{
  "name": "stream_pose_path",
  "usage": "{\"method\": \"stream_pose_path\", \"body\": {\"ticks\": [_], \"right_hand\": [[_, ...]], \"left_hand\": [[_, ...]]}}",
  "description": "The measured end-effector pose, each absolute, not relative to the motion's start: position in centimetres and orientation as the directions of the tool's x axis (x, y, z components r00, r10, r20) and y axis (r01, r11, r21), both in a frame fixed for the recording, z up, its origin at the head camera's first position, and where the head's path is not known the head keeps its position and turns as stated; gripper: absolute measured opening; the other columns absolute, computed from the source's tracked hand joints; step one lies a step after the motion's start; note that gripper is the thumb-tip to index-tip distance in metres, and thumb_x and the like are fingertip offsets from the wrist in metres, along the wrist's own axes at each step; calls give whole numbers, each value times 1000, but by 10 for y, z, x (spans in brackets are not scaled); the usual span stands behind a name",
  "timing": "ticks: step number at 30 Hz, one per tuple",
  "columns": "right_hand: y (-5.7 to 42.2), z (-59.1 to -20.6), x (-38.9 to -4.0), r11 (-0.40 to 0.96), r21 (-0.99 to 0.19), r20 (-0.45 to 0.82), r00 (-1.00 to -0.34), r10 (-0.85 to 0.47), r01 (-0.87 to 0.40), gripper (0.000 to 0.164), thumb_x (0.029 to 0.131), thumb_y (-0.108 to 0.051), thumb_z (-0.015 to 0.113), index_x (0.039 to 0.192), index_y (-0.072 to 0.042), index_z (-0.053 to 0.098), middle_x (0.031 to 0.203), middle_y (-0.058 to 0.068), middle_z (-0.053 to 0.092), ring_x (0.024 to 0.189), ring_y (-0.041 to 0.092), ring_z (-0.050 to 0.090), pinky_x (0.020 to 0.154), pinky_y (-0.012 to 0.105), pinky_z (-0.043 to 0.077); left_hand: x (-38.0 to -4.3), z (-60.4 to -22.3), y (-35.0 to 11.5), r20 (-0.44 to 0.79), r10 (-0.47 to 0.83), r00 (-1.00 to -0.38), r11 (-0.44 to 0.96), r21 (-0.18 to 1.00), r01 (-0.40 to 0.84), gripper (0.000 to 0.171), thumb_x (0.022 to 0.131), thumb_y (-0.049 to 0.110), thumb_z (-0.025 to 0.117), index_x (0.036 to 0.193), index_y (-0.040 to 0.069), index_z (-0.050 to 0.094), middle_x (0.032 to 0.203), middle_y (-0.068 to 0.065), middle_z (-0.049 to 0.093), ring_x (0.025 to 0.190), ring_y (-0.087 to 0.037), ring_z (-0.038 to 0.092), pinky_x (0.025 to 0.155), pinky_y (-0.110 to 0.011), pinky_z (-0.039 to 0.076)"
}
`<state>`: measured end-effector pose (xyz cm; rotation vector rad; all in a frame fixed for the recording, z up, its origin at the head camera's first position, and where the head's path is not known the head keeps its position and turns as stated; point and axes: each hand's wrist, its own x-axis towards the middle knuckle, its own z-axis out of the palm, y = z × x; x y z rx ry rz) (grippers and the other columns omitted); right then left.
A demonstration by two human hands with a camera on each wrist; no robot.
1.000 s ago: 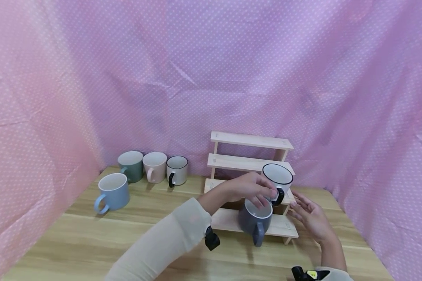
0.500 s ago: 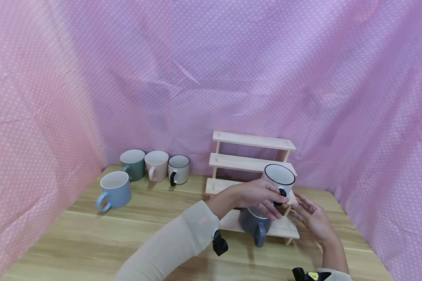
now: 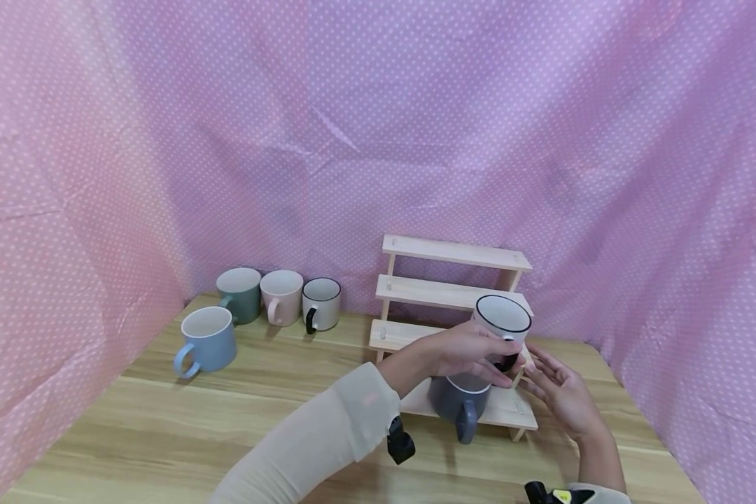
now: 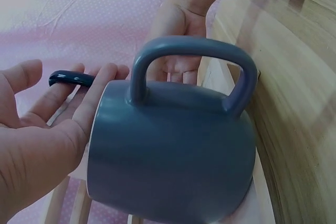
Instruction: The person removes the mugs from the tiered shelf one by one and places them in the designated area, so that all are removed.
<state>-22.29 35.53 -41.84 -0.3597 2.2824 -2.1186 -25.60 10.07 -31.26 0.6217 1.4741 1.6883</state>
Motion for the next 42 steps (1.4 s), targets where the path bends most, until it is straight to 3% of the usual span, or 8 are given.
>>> {"method": "stream_pose_path", "body": {"ticks": [5, 12, 20, 27, 36, 42], "right_hand": [[357, -419, -225, 73, -983, 156, -973, -167, -170, 62, 108, -16, 54, 159, 4, 25, 132, -12, 61, 118, 7, 64, 99, 32, 54], [357, -422, -224, 56, -984, 160, -973, -164, -172, 65, 108, -12, 52, 157, 12, 16, 130, -16, 61, 119, 3, 62, 98, 31, 55], [355, -422, -222, 51, -980, 178, -966, -186, -191, 64, 108, -10, 53, 156, 13, 19, 132, -14, 61, 119, 7, 63, 99, 33, 54], [354, -420, -221, 62, -980, 176, -970, -169, -189, 64, 107, -11, 54, 156, 12, 19, 130, -13, 62, 117, 8, 64, 99, 36, 55], [354, -420, -222, 29, -982, 178, -969, -169, -185, 64, 107, -8, 53, 156, 13, 17, 128, -10, 64, 115, 8, 65, 99, 35, 55], [354, -420, -222, 19, -984, 173, -971, -162, -179, 64, 107, -7, 53, 156, 12, 18, 127, -9, 65, 115, 9, 66, 99, 34, 55]], "left_hand": [[-255, -315, 106, -93, 798, -596, -32, 980, -195, 36, 107, 24, 56, 111, -11, 67, 96, -11, 69, 86, -21, 70, 82, -36, 62], [-251, -317, 112, -81, 729, -680, -66, 980, -187, 42, 105, 27, 60, 112, -13, 70, 89, -11, 71, 74, -19, 69, 71, -31, 62], [-251, -318, 115, -93, 646, -758, -181, 945, -271, 27, 103, 20, 64, 95, -4, 75, 85, -11, 72, 79, -23, 70, 65, -29, 62], [-256, -315, 105, -66, 672, -737, -217, 935, -281, 26, 102, 21, 66, 95, -2, 74, 89, -12, 72, 81, -25, 71, 75, -36, 64], [-263, -299, 74, -20, 691, -723, -205, 953, -223, 26, 102, 20, 65, 101, -5, 74, 91, -14, 73, 81, -27, 74, 82, -40, 63], [-268, -293, 43, 23, 670, -742, -181, 974, -133, 28, 100, 19, 65, 97, -8, 73, 91, -14, 72, 81, -25, 73, 84, -41, 62]]}}
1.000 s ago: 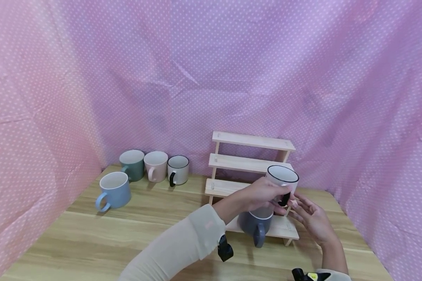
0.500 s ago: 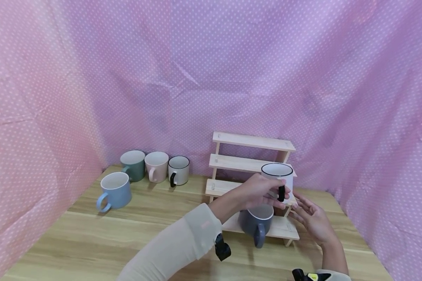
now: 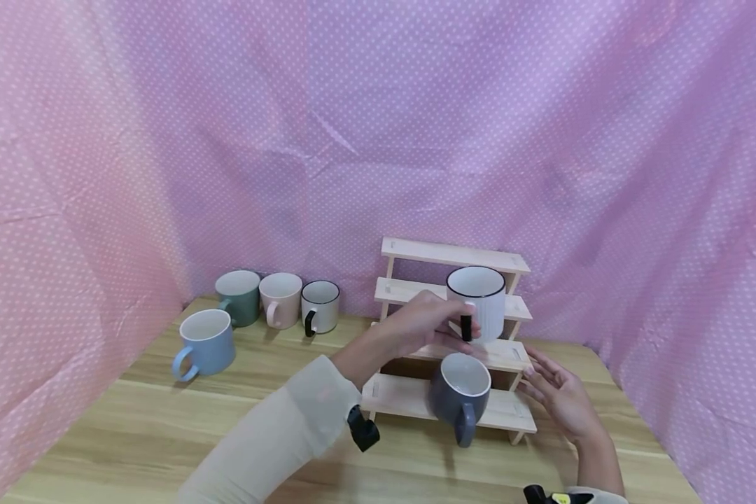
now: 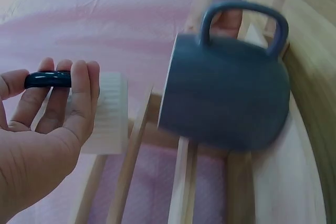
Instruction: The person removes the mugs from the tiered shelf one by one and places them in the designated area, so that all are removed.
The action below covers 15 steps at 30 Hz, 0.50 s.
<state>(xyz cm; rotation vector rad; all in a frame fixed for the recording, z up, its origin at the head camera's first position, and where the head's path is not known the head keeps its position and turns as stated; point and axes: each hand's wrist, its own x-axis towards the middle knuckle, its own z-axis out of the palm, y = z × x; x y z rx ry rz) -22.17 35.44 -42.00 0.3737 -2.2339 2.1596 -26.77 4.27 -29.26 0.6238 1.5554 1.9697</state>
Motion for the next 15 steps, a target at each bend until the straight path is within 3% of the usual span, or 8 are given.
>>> {"method": "stream_pose_path", "body": {"ticks": [8, 15], "right_hand": [[353, -418, -223, 46, -985, 160, -976, -147, -169, 64, 107, -10, 55, 157, 10, 20, 126, -10, 65, 115, 9, 66, 100, 35, 54], [353, -418, -222, 56, -987, 144, -980, -139, -153, 65, 106, -11, 56, 157, 9, 21, 126, -11, 65, 114, 9, 66, 99, 34, 54]], "left_hand": [[-277, -298, -8, 94, 598, -796, -191, 981, -28, 27, 100, 14, 61, 100, -13, 68, 87, -13, 71, 82, -26, 69, 81, -40, 63], [-275, -301, -61, 114, 571, -813, -156, 987, 30, 29, 101, 14, 59, 100, -14, 67, 93, -16, 70, 92, -33, 69, 92, -48, 59]]}}
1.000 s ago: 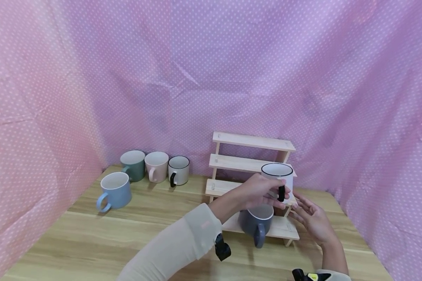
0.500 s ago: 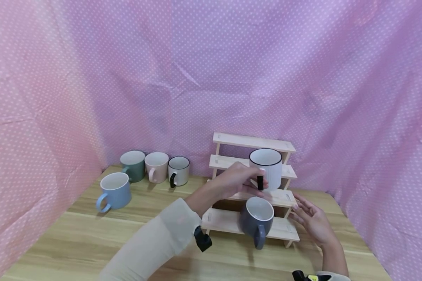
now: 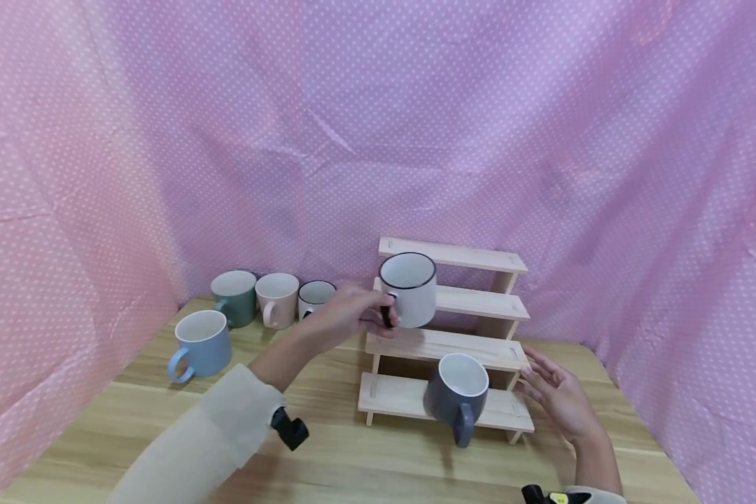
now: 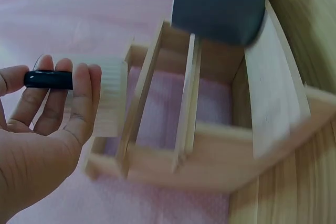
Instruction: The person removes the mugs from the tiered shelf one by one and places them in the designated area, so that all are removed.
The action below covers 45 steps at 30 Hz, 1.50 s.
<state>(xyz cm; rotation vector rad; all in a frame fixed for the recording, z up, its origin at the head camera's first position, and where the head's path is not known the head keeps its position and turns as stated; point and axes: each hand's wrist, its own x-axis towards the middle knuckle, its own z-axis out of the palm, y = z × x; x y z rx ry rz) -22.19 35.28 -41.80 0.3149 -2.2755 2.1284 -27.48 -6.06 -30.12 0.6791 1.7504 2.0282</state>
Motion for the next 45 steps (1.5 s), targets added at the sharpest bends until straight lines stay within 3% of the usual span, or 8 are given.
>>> {"method": "stream_pose_path", "body": {"ticks": [3, 7, 18, 32, 39, 45], "right_hand": [[352, -418, -221, 50, -987, 142, -981, -134, -150, 66, 106, -11, 57, 157, 10, 21, 126, -12, 65, 115, 9, 66, 100, 35, 54], [352, -418, -222, 57, -987, 142, -982, -127, -150, 66, 106, -13, 58, 157, 9, 23, 126, -11, 65, 115, 9, 66, 100, 36, 54], [351, -419, -221, 69, -986, 140, -982, -124, -150, 64, 106, -12, 57, 157, 8, 25, 125, -6, 66, 115, 11, 66, 100, 37, 54], [350, -416, -219, 41, -988, 145, -982, -122, -151, 64, 106, -10, 57, 156, 9, 24, 125, -7, 66, 114, 11, 67, 100, 36, 54], [353, -420, -222, 64, -987, 141, -981, -132, -151, 63, 106, -11, 57, 157, 8, 24, 127, -7, 65, 115, 11, 66, 102, 40, 52], [353, -420, -222, 72, -986, 143, -982, -123, -152, 64, 106, -12, 57, 157, 8, 23, 126, -8, 65, 115, 11, 66, 101, 37, 54]], "left_hand": [[-271, -302, -83, 109, 552, -827, -152, 988, 28, 26, 102, 14, 58, 95, -9, 69, 94, -17, 71, 96, -35, 68, 93, -47, 59], [-269, -306, -113, 122, 509, -852, -146, 988, 54, 25, 102, 15, 57, 90, -4, 70, 95, -17, 71, 93, -29, 70, 89, -45, 60], [-263, -329, -189, 139, 452, -881, -130, 988, 89, 24, 105, 13, 52, 95, -1, 69, 91, -10, 71, 92, -30, 73, 88, -46, 61], [-246, -356, -245, 77, 433, -898, -20, 997, 76, 26, 104, 8, 51, 97, -7, 71, 93, -8, 72, 92, -19, 71, 86, -42, 61], [-239, -377, -268, 38, 499, -866, 44, 997, 69, 33, 107, 12, 50, 101, -14, 68, 100, -8, 72, 99, -20, 70, 88, -42, 61], [-235, -397, -282, 28, 510, -860, 48, 997, 61, 34, 108, 12, 48, 100, -14, 68, 101, -7, 70, 99, -21, 71, 89, -44, 60]]}}
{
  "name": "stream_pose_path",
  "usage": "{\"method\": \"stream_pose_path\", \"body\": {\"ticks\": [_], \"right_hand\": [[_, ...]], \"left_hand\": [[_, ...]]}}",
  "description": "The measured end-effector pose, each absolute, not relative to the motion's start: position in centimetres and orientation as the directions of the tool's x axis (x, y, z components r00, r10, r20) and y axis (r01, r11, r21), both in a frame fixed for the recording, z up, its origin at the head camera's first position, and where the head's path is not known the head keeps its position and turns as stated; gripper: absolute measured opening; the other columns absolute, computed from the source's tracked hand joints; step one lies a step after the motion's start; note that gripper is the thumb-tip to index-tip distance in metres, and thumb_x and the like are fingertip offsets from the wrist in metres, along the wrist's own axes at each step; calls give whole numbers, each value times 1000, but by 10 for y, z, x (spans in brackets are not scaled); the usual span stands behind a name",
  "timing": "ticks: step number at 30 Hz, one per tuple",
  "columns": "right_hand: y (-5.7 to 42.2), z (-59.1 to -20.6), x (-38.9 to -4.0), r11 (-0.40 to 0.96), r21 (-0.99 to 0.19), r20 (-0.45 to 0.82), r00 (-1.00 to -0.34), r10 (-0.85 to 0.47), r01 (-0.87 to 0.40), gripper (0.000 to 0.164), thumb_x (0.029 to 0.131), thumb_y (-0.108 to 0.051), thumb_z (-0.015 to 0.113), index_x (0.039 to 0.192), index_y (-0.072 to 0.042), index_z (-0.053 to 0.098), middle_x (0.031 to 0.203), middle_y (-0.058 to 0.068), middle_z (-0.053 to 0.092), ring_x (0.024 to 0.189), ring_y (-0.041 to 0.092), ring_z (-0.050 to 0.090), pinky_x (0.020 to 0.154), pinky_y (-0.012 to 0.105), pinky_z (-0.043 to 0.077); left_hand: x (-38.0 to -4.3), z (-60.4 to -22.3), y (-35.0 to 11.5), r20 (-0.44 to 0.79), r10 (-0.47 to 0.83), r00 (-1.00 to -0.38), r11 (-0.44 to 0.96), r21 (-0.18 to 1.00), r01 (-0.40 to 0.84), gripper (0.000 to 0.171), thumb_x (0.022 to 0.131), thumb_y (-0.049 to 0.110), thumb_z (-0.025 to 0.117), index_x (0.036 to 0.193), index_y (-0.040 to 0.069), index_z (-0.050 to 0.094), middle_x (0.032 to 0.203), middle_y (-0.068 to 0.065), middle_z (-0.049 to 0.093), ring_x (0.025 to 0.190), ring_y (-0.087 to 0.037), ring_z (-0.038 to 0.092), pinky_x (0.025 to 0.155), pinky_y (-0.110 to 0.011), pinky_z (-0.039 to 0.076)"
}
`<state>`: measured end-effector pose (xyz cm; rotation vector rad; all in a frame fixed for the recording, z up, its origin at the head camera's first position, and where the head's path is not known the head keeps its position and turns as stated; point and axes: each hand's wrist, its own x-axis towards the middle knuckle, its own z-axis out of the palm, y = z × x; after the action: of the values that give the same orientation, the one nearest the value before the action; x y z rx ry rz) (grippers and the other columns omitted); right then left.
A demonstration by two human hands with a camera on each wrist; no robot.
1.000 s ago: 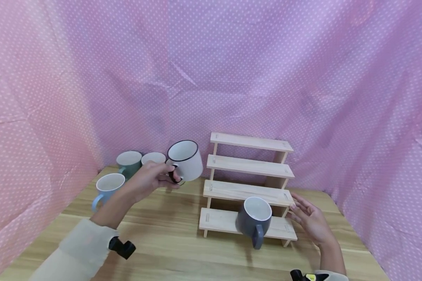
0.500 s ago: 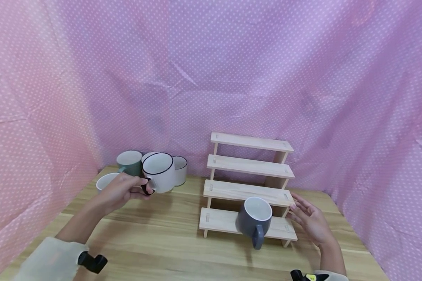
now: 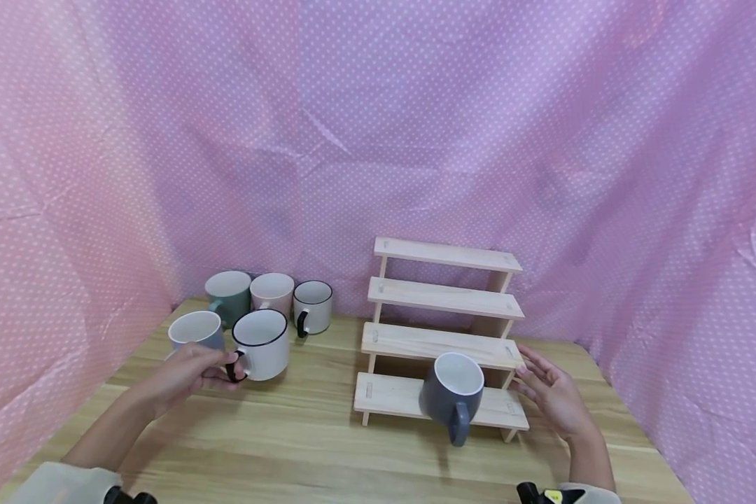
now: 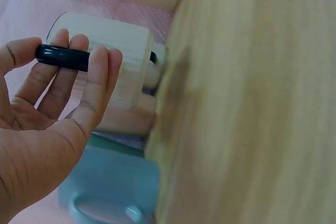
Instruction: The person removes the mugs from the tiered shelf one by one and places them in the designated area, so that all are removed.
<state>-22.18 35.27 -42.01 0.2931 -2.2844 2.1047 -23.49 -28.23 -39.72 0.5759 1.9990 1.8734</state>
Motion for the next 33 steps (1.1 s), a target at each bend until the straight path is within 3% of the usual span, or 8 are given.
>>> {"method": "stream_pose_path", "body": {"ticks": [10, 22, 33], "right_hand": [[351, -418, -222, 65, -988, 134, -984, -119, -143, 65, 106, -13, 56, 158, 7, 23, 127, -8, 64, 116, 12, 66, 101, 37, 53], [351, -419, -223, 60, -985, 151, -980, -130, -160, 64, 107, -13, 56, 157, 8, 23, 126, -10, 65, 115, 10, 66, 100, 35, 54], [351, -419, -222, 54, -988, 141, -983, -116, -148, 65, 106, -12, 57, 156, 10, 22, 124, -12, 66, 114, 12, 67, 99, 36, 55]], "left_hand": [[-232, -419, -298, 8, 473, -881, 12, 1000, 15, 30, 108, 9, 48, 100, -10, 70, 98, -4, 70, 97, -16, 70, 90, -43, 60], [-235, -430, -298, 53, 420, -906, -59, 998, 31, 24, 108, 8, 50, 109, -8, 67, 100, -5, 72, 99, -18, 71, 92, -44, 58], [-238, -429, -295, -38, 380, -924, -15, 999, -47, 24, 108, 14, 53, 112, -5, 66, 103, -4, 70, 101, -18, 70, 95, -42, 57]]}}
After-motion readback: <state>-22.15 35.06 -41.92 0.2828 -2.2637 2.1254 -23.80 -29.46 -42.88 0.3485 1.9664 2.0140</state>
